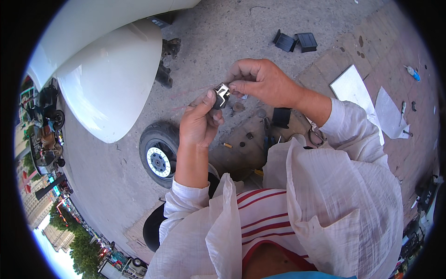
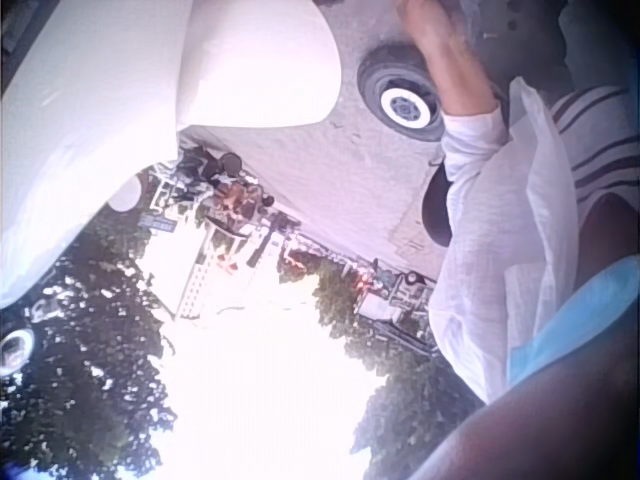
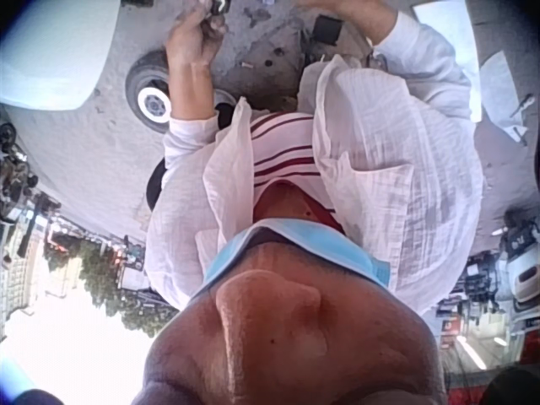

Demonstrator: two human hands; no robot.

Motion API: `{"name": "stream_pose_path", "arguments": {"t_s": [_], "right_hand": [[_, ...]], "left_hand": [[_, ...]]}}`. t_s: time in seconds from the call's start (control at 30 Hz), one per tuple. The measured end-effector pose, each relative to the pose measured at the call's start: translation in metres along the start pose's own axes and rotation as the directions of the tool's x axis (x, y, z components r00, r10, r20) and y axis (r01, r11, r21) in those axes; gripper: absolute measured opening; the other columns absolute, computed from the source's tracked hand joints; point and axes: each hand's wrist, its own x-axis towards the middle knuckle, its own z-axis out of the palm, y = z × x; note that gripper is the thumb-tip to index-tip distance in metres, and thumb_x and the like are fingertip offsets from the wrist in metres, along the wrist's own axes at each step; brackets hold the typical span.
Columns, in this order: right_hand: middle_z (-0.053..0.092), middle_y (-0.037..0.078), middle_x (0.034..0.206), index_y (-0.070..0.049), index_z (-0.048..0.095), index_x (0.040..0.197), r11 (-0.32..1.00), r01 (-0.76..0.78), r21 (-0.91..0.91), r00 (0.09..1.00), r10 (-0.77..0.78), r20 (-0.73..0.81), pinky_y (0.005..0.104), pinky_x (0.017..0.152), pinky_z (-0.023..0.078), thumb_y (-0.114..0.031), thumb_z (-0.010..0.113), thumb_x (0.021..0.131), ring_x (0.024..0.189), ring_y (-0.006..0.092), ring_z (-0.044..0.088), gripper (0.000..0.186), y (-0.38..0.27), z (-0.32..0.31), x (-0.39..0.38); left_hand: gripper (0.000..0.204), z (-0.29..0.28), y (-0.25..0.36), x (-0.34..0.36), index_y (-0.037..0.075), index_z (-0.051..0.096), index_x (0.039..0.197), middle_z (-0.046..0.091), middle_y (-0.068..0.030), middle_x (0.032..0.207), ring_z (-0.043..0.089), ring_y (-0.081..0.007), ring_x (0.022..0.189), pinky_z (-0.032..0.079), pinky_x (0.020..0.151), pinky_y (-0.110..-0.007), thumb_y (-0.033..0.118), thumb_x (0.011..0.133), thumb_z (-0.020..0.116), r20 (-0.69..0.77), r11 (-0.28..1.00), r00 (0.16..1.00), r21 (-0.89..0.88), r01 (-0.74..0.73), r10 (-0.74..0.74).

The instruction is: The person sits on the ground and assembles small metal and plastic components of a scooter, using a screwdriver to tighten screws and fit parts together. They handle multiple small pieces, align them, and secure them with fasteners.

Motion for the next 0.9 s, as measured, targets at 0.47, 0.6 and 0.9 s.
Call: {"name": "stream_pose_path", "arguments": {"t_s": [0.47, 0.6, 0.9], "right_hand": [[0.067, 0.008, 0.093, 0.001, 0.061, 0.101, 0.989, 0.084, 0.121, 0.991, -0.096, 0.097, 0.0272, 0.080, 0.053, -0.003, 0.060, 0.086, 0.088, 0.0126, 0.065, 0.016, -0.034, 0.022, -0.016], [0.067, 0.008, 0.091, 0.000, 0.062, 0.098, 0.991, 0.125, 0.052, 0.986, -0.130, 0.106, 0.0271, 0.079, 0.053, -0.004, 0.062, 0.084, 0.086, 0.0126, 0.065, 0.014, -0.028, 0.026, -0.013], [0.066, 0.010, 0.095, 0.002, 0.062, 0.100, 0.991, 0.099, 0.089, 0.988, -0.108, 0.107, 0.0298, 0.080, 0.053, -0.002, 0.062, 0.087, 0.089, 0.0147, 0.064, 0.014, -0.016, 0.019, -0.020]], "left_hand": [[0.042, -0.039, -0.016, 0.011, 0.003, 0.061, 0.112, 0.064, -0.0090, 0.088, 0.056, -0.0173, 0.059, 0.046, 0.052, -0.030, 0.026, 0.080, 0.073, 0.429, 0.981, 0.888, -0.170, -0.098, 0.163], [0.041, -0.046, -0.017, 0.011, 0.002, 0.061, 0.112, 0.064, -0.0093, 0.087, 0.057, -0.0180, 0.059, 0.048, 0.052, -0.031, 0.024, 0.080, 0.073, 0.435, 0.979, 0.883, -0.173, -0.108, 0.175], [0.045, -0.044, -0.022, 0.016, 0.000, 0.058, 0.110, 0.060, -0.0087, 0.087, 0.055, -0.0173, 0.055, 0.045, 0.048, -0.030, 0.029, 0.079, 0.071, 0.355, 0.994, 0.929, -0.013, -0.105, 0.103]]}}
